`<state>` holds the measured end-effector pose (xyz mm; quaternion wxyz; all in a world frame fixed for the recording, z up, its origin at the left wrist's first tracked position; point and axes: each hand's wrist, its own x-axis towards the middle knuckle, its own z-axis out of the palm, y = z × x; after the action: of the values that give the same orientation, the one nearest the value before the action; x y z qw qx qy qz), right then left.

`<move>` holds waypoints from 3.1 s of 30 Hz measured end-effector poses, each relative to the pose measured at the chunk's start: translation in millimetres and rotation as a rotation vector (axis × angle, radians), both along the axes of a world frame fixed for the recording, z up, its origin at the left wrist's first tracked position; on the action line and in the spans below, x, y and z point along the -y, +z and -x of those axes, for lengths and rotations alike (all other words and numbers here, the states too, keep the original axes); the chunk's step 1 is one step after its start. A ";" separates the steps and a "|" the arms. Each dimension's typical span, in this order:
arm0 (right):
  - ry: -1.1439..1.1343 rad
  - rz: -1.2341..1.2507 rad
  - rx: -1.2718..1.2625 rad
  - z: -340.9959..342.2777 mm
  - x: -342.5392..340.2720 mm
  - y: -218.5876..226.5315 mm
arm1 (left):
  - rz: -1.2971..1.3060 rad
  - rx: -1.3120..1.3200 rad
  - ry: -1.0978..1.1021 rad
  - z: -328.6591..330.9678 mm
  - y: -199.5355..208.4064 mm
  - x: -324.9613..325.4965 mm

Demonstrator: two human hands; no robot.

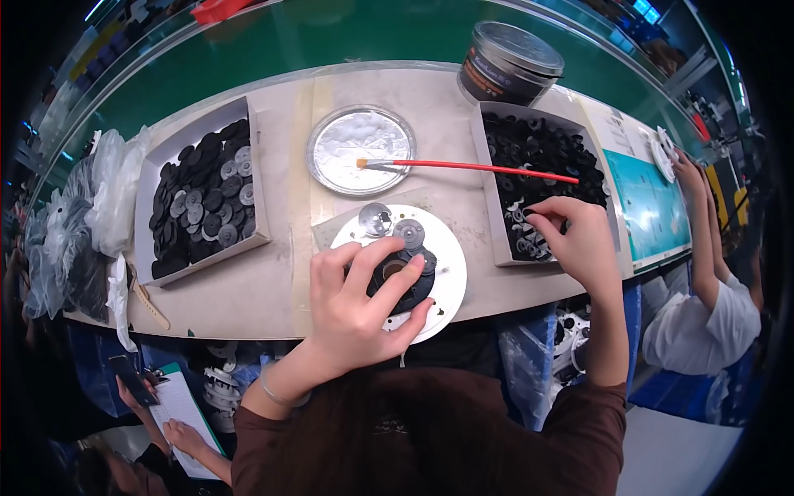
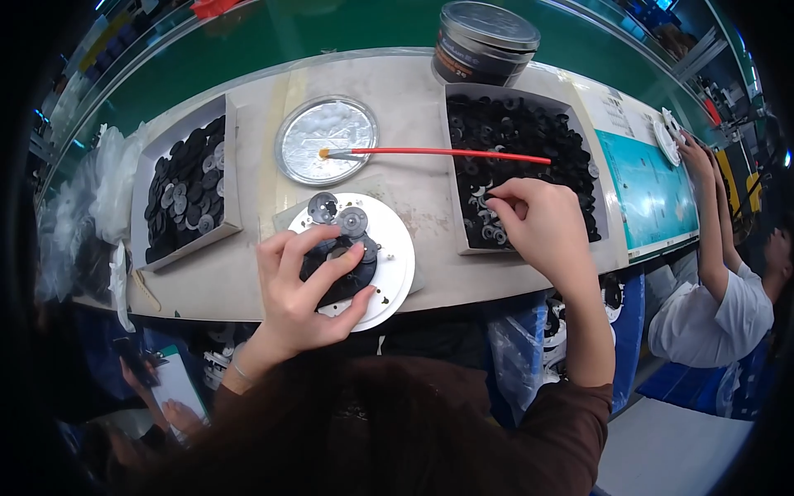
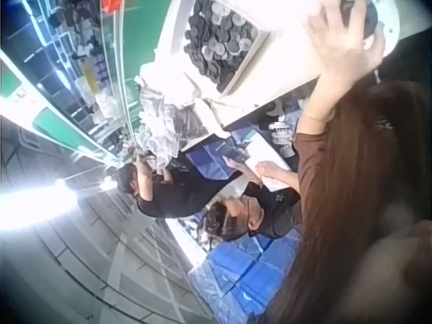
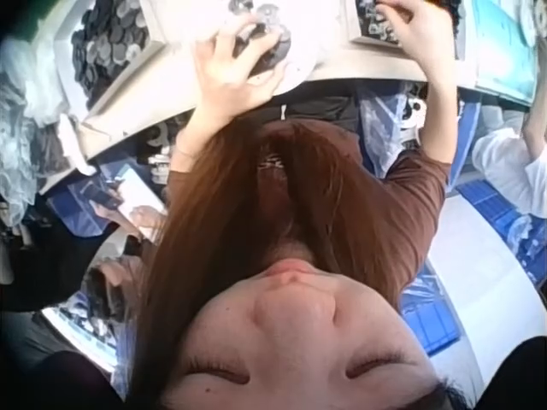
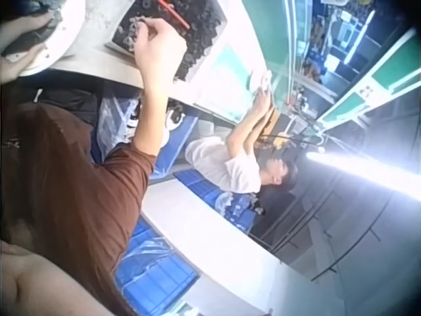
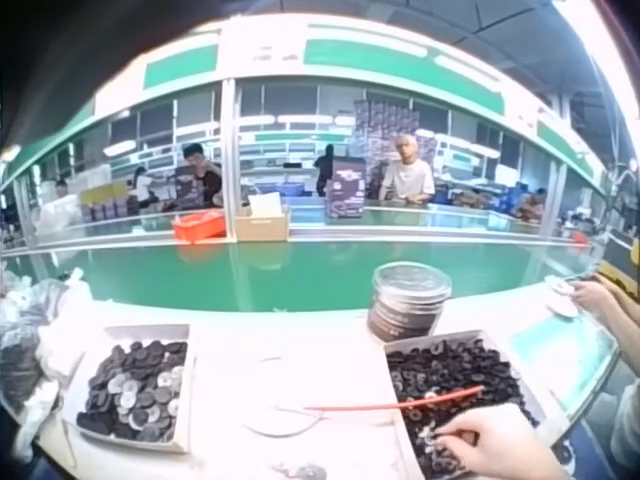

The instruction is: Applying lubricant to small circular parts and assembling them onto a white base plate on a factory assembly line.

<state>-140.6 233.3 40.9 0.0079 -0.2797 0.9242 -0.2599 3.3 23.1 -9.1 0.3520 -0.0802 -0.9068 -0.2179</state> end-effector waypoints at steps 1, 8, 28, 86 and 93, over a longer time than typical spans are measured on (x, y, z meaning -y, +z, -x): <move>-0.049 0.016 0.060 -2.8 3.3 6.6 | 0.003 0.004 0.003 -0.1 0.1 -0.3; 0.300 0.199 0.882 -2.5 69.2 16.8 | 0.003 0.015 0.005 -1.1 -1.8 1.0; 0.459 -0.224 0.520 29.6 92.5 23.6 | 0.006 0.033 -0.017 -0.8 -1.0 6.3; 0.181 0.826 0.329 6.5 28.3 34.3 | 0.068 0.054 -0.043 -0.7 2.4 2.7; 0.572 0.537 -0.207 -43.0 6.8 21.0 | 0.055 0.044 -0.026 -1.1 0.8 1.3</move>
<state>-97.6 226.4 61.8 -0.0865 -0.5425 0.7043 -0.4496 4.4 21.8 -8.3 0.3269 -0.0966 -0.9188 -0.1992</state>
